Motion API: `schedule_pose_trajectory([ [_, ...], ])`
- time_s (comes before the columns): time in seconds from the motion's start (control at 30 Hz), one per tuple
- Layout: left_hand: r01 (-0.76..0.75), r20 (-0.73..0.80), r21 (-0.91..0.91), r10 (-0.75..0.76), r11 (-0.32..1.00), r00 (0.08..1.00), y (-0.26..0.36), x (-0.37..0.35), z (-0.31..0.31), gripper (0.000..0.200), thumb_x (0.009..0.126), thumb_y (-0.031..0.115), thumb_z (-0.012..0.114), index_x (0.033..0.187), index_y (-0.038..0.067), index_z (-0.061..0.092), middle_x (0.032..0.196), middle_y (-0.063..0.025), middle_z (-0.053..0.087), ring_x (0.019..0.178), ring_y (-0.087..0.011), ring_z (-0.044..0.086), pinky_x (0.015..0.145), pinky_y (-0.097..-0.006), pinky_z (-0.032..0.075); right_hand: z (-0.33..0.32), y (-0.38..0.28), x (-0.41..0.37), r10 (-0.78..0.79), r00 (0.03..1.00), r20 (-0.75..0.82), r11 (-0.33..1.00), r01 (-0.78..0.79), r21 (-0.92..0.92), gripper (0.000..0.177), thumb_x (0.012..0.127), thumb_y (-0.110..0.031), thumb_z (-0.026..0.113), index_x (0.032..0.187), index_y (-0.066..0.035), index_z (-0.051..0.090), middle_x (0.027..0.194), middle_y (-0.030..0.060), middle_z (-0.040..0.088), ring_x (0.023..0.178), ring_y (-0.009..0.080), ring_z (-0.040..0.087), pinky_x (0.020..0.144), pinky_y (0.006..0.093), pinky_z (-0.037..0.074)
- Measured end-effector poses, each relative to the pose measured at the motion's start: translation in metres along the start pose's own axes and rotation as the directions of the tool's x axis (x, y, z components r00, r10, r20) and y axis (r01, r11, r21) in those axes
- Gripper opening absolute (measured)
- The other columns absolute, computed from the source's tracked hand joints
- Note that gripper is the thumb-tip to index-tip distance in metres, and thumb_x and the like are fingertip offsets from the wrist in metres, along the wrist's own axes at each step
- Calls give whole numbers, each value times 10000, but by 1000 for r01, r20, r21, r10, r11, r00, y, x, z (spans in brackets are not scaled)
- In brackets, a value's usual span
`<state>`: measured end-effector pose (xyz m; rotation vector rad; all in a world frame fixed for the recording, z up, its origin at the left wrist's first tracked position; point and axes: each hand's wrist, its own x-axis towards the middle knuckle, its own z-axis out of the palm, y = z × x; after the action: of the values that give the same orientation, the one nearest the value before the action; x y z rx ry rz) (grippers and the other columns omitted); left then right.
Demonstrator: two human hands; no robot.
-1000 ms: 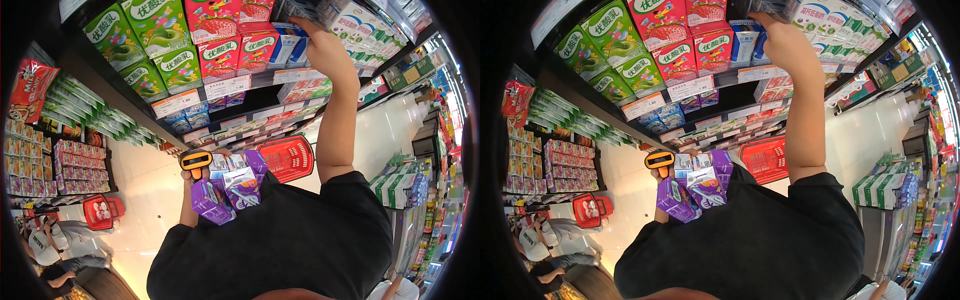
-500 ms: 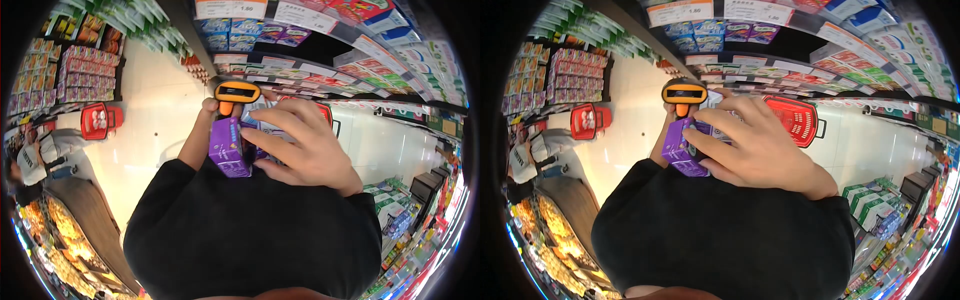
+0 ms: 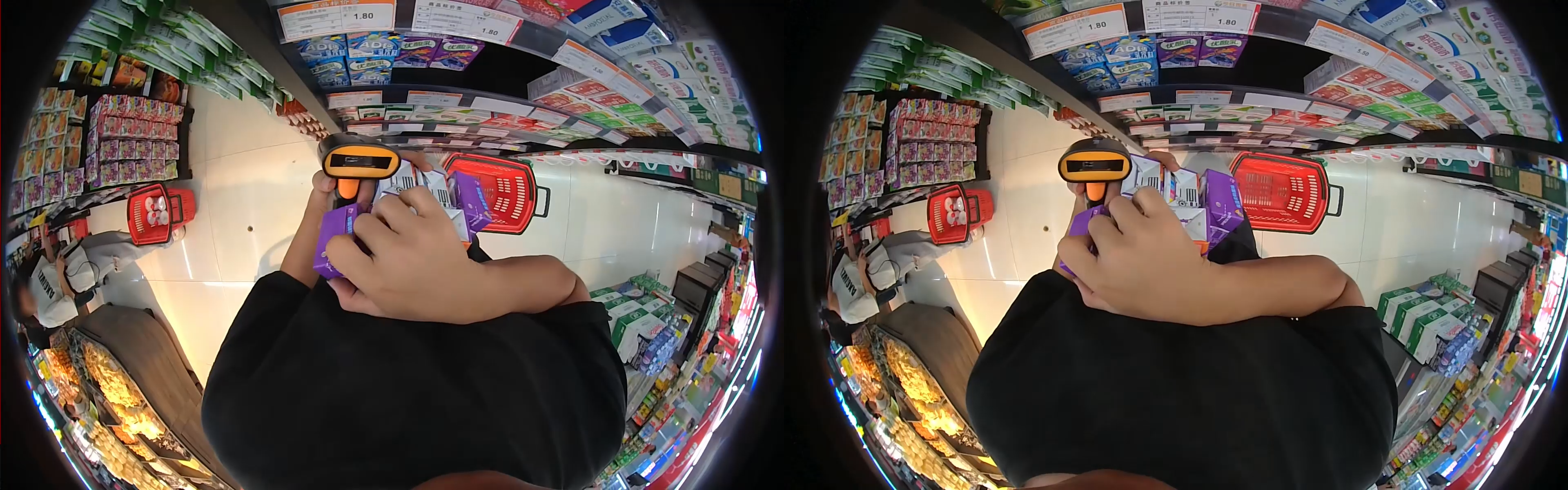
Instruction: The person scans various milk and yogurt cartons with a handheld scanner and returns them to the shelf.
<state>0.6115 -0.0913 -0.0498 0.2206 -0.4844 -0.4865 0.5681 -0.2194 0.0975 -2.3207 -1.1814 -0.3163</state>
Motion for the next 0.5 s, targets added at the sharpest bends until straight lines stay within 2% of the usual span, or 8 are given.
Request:
schedule_pose_trajectory([
  [0.03,16,-294,9,-13,1000,956,-3,-3,15,603,539,517,698,823,-12,645,635,-168,622,1030,-378,562,923,-433,477,-4,0,2,13,1000,26,1000,-13,12,436,568,-436,762,763,-113,543,645,38,525,627,189,519,595,337,354],
  [0.07,35,-565,15,-21,999,825,-3,-4,28,569,545,516,695,761,-8,647,590,-161,608,1054,-390,547,913,-443,479,-6,0,4,25,998,51,999,-26,26,424,578,-423,758,747,-111,525,602,22,509,577,180,518,573,331,351],
  [0.1,55,-586,76,0,996,810,0,5,45,546,548,510,698,709,-9,645,552,-130,592,1081,-414,526,898,-457,480,-6,-1,5,25,998,50,999,-26,26,424,578,-423,758,747,-111,525,602,22,509,577,180,518,573,331,351],
  [0.3,-20,-458,33,33,999,889,-5,-7,16,542,571,536,678,634,-1,647,795,-251,639,1109,-433,504,949,-445,435,-3,-9,5,116,990,83,993,-112,-49,355,589,-318,739,748,-94,515,546,4,482,453,164,488,555,317,352],
  [0.33,-20,-457,34,33,999,889,-5,-5,8,542,571,536,678,634,-1,647,795,-251,639,1109,-433,504,949,-445,435,-5,-9,5,101,992,71,995,-101,3,340,582,-291,731,754,-88,519,555,12,485,462,167,500,571,315,381],
  [0.4,-4,-92,-7,4,1000,996,-3,1,-7,530,598,538,663,606,8,660,1042,-355,568,1128,-437,486,983,-453,394,-7,-8,3,86,995,58,994,-90,56,328,576,-265,723,761,-82,523,563,20,488,472,171,511,587,313,410],
  [0.47,8,-96,7,-8,1000,995,-1,3,-10,528,600,537,663,604,9,661,1052,-359,560,1130,-438,485,985,-453,392,-9,-5,1,43,996,-78,960,-19,281,316,551,-208,712,770,-72,529,614,54,507,513,207,548,631,310,472],
  [0.5,21,-98,21,-18,1000,995,0,5,-11,527,602,536,662,603,10,662,1062,-363,552,1131,-439,483,986,-453,389,-17,1,2,23,994,-111,944,15,331,246,647,-221,699,746,-86,519,688,66,530,479,210,497,550,297,425],
])
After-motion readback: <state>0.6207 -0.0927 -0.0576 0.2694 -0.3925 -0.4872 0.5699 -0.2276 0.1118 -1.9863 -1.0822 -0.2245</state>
